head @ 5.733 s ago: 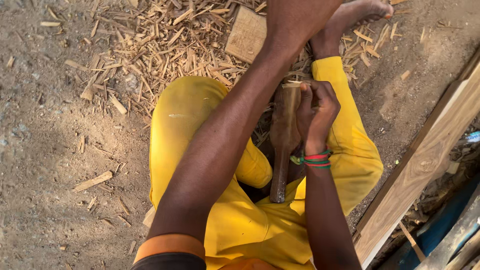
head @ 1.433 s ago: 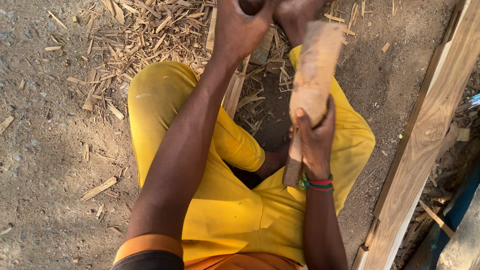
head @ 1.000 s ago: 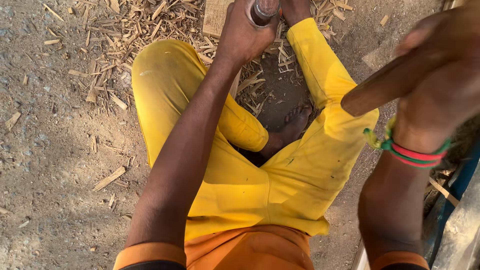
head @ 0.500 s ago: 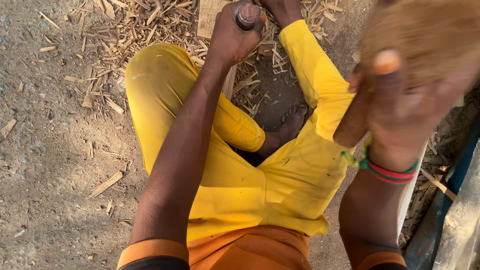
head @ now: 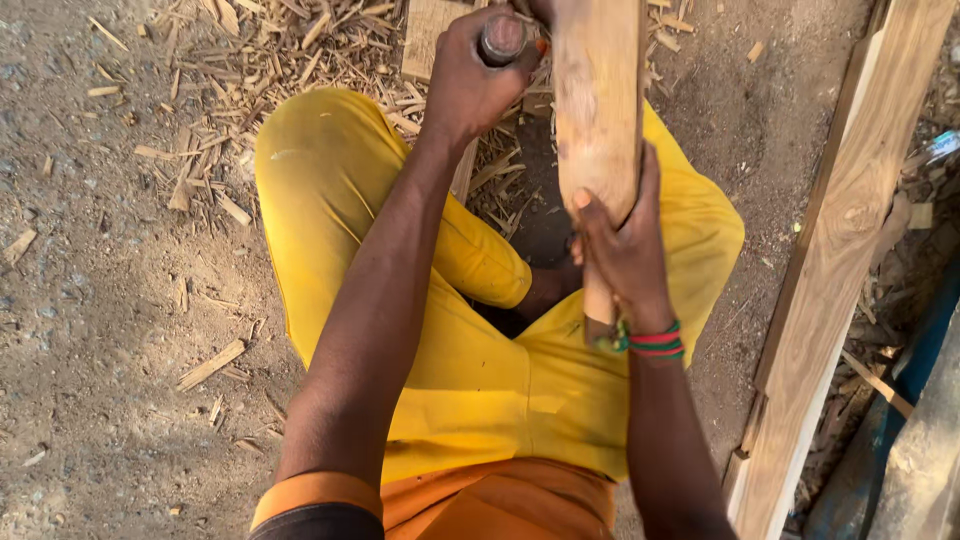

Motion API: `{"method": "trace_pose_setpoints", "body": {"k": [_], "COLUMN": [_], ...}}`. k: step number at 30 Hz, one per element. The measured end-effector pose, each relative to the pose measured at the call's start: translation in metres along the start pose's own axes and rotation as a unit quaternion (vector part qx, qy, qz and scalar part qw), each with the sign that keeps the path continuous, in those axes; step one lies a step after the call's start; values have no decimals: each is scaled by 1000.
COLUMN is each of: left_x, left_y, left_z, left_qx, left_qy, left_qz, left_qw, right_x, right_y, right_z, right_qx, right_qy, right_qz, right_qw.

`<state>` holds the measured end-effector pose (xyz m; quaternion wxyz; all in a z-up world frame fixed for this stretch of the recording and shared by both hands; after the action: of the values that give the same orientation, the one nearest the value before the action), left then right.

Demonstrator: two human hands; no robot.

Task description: The person uses a wooden mallet and a chisel to carve a mortise into a long wooden beam while sitting on the ground.

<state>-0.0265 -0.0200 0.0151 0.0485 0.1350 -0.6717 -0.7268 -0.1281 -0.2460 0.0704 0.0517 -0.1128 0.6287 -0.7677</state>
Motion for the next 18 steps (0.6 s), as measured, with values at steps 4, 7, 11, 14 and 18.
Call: {"method": "trace_pose_setpoints", "body": {"k": [4, 7, 11, 14, 18], "left_x": [-38, -59, 36, 105, 117], "left_y": [-5, -9, 0, 47, 70], "left_z": [-5, -9, -7, 0, 2], "left_qx": [-83, -52, -59, 13, -17], "left_qy": [51, 166, 179, 191, 227], "left_qz": [-2, 1, 31, -53, -33], "left_qw": [995, 985, 982, 980, 973], "right_x": [23, 29, 24, 15, 10], "right_y": [103, 144, 159, 157, 165], "right_z": [2, 1, 8, 3, -3], "right_qx": [-63, -69, -40, -82, -94], "right_qy": [52, -1, 18, 39, 29], "right_qz": [-198, -244, -305, -274, -281], "right_qw": [977, 967, 951, 957, 955]}}
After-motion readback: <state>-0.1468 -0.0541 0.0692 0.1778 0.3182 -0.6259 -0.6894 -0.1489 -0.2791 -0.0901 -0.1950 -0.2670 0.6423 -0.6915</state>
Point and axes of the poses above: each hand's wrist, its own x-axis away from the middle knuckle, its own z-axis out of the back of the hand, y = z × x, the point moved 7 cm from there along -x, towards the middle knuckle, and after that the axes turned 7 degrees about z, right-handed, at the moved point
